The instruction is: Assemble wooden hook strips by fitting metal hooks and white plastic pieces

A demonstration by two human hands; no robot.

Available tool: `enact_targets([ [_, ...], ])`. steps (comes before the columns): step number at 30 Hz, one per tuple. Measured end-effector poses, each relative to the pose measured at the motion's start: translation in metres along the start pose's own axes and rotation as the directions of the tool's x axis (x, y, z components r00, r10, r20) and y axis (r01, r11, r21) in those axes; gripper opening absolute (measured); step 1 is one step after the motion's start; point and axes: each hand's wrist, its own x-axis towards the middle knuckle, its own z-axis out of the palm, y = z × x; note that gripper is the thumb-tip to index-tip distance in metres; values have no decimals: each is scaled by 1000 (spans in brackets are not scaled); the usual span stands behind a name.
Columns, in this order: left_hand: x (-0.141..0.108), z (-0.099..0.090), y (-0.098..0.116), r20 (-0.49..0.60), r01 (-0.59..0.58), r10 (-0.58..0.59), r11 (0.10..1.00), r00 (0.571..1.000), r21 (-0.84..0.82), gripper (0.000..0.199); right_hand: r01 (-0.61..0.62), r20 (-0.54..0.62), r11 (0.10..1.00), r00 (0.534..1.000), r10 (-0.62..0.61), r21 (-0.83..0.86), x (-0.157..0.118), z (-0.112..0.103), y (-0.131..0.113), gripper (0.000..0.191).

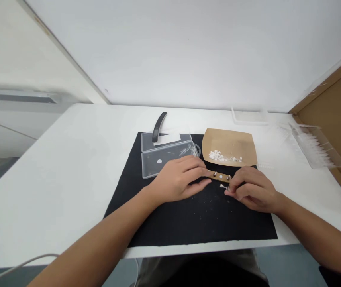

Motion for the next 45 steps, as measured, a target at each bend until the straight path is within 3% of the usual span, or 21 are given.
enact_targets([
  [3, 2, 5, 9, -2, -33, 33, 983, 999, -183, 35, 15, -29, 1000, 999, -15, 23, 2, 3, -4, 26],
  [5, 3, 9, 15, 11, -45, 49, 964, 999, -261, 40, 20, -29, 999, 999, -19, 44, 4, 4, -6, 25],
  [10, 4, 17, 22, 49, -53, 72, 946, 996, -319, 22, 51, 2, 998, 999, -51, 36, 6, 6, -8, 22],
  [14, 5, 19, 23, 9, -37, 43, 932, 999, -361, 15, 33, 1, 999, 999, -33, 2, 4, 6, -6, 23],
  [27, 2, 17, 16, -8, -29, 28, 964, 1000, -266, 16, -43, -40, 993, 998, 38, -114, -2, 4, 2, 20],
  [34, 1, 17, 17, -3, -51, 52, 960, 999, -274, 15, -16, 18, 993, 1000, 18, -119, -2, 5, 4, 25],
  [45, 3, 15, 20, -28, -30, 25, 980, 999, -195, 16, -64, 85, 983, 993, 79, -171, 1, 6, -2, 11],
])
